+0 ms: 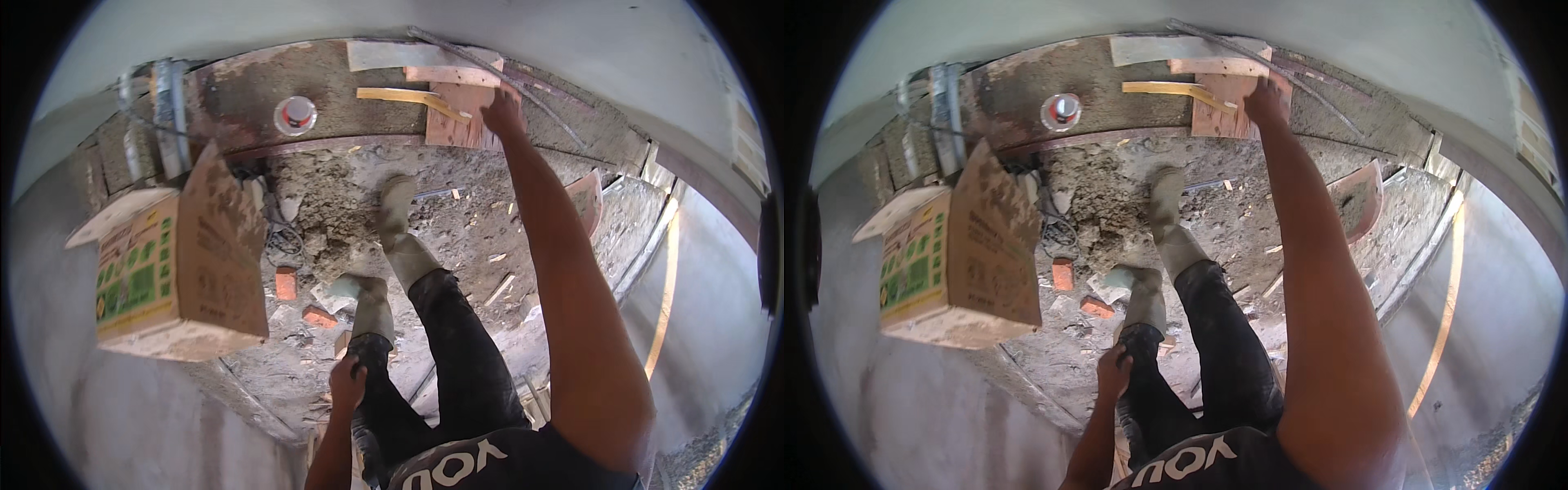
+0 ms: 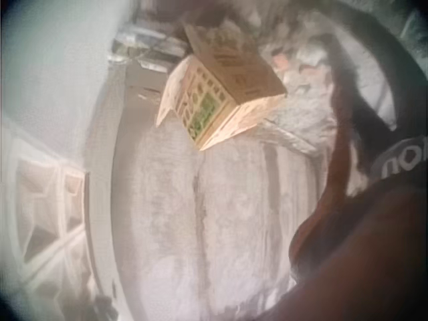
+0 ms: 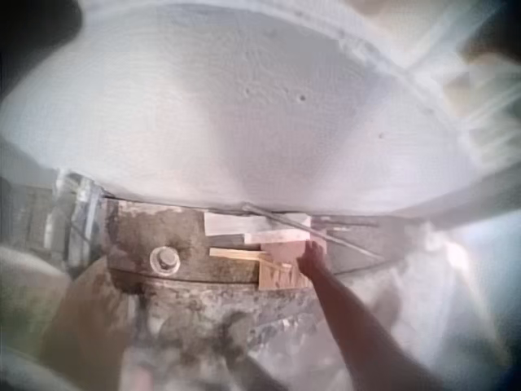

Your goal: The person applies plaster to a wall using a trowel and then carries and uses a wooden block to smooth a surface.

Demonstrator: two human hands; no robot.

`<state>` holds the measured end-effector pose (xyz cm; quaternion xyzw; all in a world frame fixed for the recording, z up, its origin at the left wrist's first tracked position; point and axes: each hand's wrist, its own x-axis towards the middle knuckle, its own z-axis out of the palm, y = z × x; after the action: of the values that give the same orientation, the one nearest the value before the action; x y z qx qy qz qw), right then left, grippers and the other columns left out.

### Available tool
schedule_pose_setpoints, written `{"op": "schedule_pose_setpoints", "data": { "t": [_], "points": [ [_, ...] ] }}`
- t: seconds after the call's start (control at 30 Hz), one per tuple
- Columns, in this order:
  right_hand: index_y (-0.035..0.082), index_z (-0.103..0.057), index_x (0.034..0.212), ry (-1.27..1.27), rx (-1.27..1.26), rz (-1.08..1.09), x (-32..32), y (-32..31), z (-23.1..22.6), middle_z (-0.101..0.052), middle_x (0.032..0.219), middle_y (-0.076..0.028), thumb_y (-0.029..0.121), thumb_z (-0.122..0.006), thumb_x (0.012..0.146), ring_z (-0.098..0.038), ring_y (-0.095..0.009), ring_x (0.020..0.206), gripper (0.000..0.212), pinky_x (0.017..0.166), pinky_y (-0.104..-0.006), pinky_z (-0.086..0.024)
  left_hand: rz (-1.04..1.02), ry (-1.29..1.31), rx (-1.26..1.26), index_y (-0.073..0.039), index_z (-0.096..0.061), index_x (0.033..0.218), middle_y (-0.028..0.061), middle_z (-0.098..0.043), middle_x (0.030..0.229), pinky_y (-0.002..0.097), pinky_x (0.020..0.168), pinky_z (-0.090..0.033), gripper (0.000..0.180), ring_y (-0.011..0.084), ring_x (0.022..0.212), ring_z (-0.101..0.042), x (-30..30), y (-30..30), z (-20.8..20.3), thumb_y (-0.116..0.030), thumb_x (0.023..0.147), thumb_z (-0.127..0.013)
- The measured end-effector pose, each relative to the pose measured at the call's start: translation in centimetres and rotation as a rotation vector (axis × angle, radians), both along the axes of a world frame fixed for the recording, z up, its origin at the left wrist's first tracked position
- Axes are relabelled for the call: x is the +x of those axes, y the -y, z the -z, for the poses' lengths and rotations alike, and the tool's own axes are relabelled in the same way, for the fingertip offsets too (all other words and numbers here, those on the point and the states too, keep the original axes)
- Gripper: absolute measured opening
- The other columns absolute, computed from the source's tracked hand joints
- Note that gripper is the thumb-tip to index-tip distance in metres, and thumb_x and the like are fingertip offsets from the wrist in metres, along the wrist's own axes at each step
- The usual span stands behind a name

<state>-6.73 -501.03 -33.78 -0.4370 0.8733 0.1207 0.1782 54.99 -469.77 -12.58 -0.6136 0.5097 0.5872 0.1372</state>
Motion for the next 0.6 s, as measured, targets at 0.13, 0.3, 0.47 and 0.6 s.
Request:
{"op": "schedule_pose_setpoints", "data": {
  "t": [0.13,0.3,0.47,0.6],
  "points": [
    [0.019,-0.049,0.135,-0.321,-0.101,-0.107,-9.9,3.0,5.7,-0.043,0.148,-0.010,0.024,-0.033,0.098,-0.047,-0.035,0.131,0.040,0.103,-0.0500,-0.044,0.221,0.068,-0.316,-0.004,-0.064,0.107,0.0153,-0.066,0.107,0.0474,0.092,-0.046,0.030,0.0376,0.105,-0.060,-4.9,0.1,1.5,-0.016,0.080,-0.070],
    [0.015,-0.055,0.121,-0.167,-0.060,-0.127,-5.7,5.5,8.4,-0.060,0.125,-0.014,0.021,-0.038,0.095,-0.057,-0.036,0.120,0.031,0.102,-0.0495,-0.043,0.189,0.121,-0.160,-0.004,-0.066,0.104,0.0173,-0.066,0.100,0.0447,0.088,-0.046,0.021,0.0367,0.098,-0.061,-9.4,10.7,7.9,-0.013,0.085,-0.064],
    [0.012,-0.052,0.117,-0.057,-0.129,-0.297,-7.4,3.7,7.6,-0.064,0.111,-0.020,0.020,-0.052,0.089,-0.063,-0.043,0.101,0.029,0.086,-0.0546,-0.050,0.286,-0.238,-0.906,-0.001,-0.059,0.123,0.0206,-0.063,0.121,0.0466,0.098,-0.044,0.035,0.0373,0.112,-0.058,-23.0,32.4,20.8,-0.011,0.090,-0.062],
    [0.012,-0.050,0.111,0.048,-0.435,-0.422,-5.9,-0.8,2.0,-0.066,0.090,-0.020,0.015,-0.062,0.081,-0.065,-0.043,0.082,0.032,0.067,-0.0509,-0.053,0.530,-0.272,-1.254,-0.006,-0.051,0.132,0.0136,-0.053,0.133,0.0479,0.102,-0.040,0.056,0.0362,0.123,-0.050,-35.4,47.0,23.5,-0.015,0.081,-0.072]
  ]
}}
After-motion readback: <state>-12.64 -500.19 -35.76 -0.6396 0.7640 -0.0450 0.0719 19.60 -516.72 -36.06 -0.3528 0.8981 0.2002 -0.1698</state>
